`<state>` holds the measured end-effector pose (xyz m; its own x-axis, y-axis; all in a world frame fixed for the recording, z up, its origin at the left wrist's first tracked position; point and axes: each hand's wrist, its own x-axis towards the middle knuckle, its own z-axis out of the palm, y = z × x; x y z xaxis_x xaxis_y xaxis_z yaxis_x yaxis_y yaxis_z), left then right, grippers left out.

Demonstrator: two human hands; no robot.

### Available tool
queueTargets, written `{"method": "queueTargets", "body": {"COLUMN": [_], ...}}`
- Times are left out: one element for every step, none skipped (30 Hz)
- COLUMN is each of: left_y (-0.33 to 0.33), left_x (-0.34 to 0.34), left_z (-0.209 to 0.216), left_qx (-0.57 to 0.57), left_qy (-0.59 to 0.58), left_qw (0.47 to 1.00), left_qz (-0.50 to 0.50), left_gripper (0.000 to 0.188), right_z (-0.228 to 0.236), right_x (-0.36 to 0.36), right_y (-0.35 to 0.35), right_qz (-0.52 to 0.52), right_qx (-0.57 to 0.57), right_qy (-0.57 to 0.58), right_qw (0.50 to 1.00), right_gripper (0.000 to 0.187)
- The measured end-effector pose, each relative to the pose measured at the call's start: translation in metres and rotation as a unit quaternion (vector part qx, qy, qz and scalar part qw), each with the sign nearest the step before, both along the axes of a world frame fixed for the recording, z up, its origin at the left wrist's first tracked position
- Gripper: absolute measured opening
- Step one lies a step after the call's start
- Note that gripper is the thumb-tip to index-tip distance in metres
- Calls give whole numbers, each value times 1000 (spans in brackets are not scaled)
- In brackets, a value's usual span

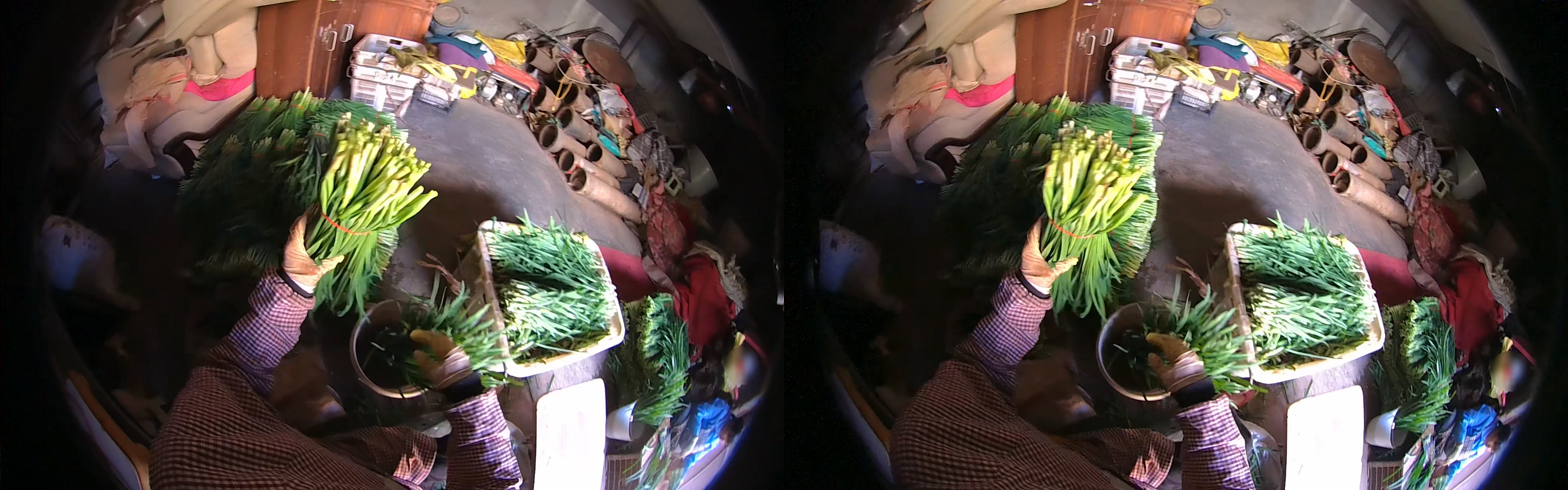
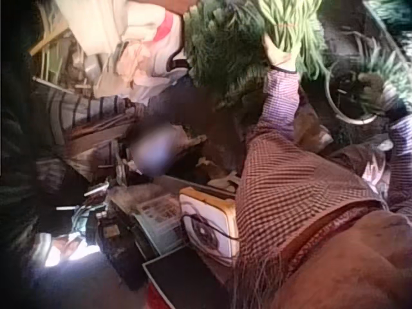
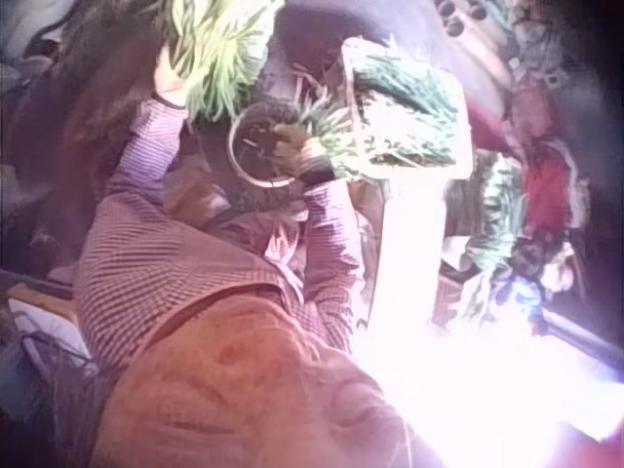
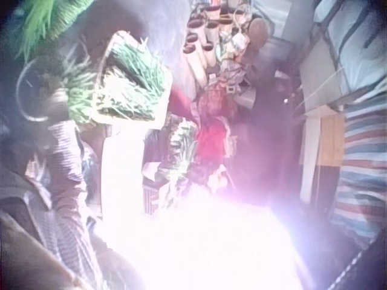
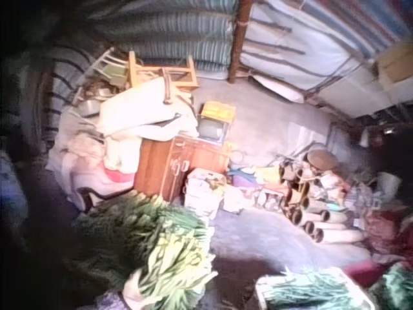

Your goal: The person gathers green onions, aligns them, and ties them into bundles using red rubber bands. The person places the finished bundles into a white basket.

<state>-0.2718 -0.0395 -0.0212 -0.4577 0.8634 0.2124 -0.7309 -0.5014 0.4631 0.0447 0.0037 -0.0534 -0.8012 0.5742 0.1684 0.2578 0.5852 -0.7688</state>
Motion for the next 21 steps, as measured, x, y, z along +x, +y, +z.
{"method": "queueTargets", "body": {"left_y": [1, -1, -2, 2, 1, -7, -7, -13, -19, -21, -21, -20, -19, -22, -27, -29, -29, -29, -28, -29, -29], "left_x": [10, 20, 32, 30, 44, 53, 54, 64, 64, 65, 75, 84, 93, 101, 110, 115, 118, 123, 127, 130, 133], "left_z": [5, 8, 11, 2, 11, 19, 13, 24, 18, 12, 11, 14, 16, 18, 18, 15, 9, 4, 0, -1, -2], "left_qx": [-37, 5, 49, 57, 84, 100, 75, 52, 30, 10, -7, -23, -39, -34, -27, -42, -63, -78, -90, -88, -86], "left_qy": [13, 70, 120, 259, 179, 102, 96, 64, 118, 171, 148, 126, 104, 206, 304, 383, 403, 412, 411, 401, 393], "left_qw": [999, 997, 991, 963, 980, 987, 989, 990, 988, 982, 983, 983, 981, 971, 949, 922, 912, 907, 906, 909, 912], "left_qz": [20, 23, 29, 54, -15, -79, -86, -118, -98, -85, -110, -134, -157, -119, -80, -44, -41, -43, -51, -67, -84], "left_gripper": [36, 36, 39, 44, 46, 48, 44, 41, 49, 58, 54, 50, 46, 49, 53, 56, 59, 62, 66, 66, 66], "right_z": [15, 26, 28, 34, 37, 39, 41, 46, 68, 77, 75, 75, 78, 83, 86, 82, 81, 81, 84, 82, 80], "right_x": [11, 21, 32, 45, 61, 69, 75, 78, 69, 69, 71, 70, 71, 69, 67, 64, 61, 62, 69, 71, 75], "right_y": [-2, -3, -4, -2, 9, 16, 17, 16, 2, -3, -5, -5, -7, -10, -12, -10, -9, -10, -11, -8, -8], "right_qz": [-25, -51, -98, -124, -158, -178, -172, -169, -177, -197, -201, -203, -215, -224, -229, -237, -244, -247, -282, -282, -289], "right_qx": [-56, -111, -144, -101, -251, -403, -370, -336, -225, -167, -151, -132, -110, -91, 3, -15, -30, 69, 132, 123, 127], "right_qy": [32, 70, 135, 142, 196, 251, 313, 370, 349, 335, 375, 415, 395, 375, 363, 366, 368, 332, 248, 265, 241], "right_qw": [998, 990, 975, 977, 935, 862, 858, 849, 892, 906, 892, 877, 887, 895, 903, 900, 897, 908, 917, 914, 918], "right_gripper": [37, 36, 35, 29, 26, 24, 23, 23, 21, 21, 22, 23, 28, 32, 40, 43, 47, 48, 46, 44, 41]}}
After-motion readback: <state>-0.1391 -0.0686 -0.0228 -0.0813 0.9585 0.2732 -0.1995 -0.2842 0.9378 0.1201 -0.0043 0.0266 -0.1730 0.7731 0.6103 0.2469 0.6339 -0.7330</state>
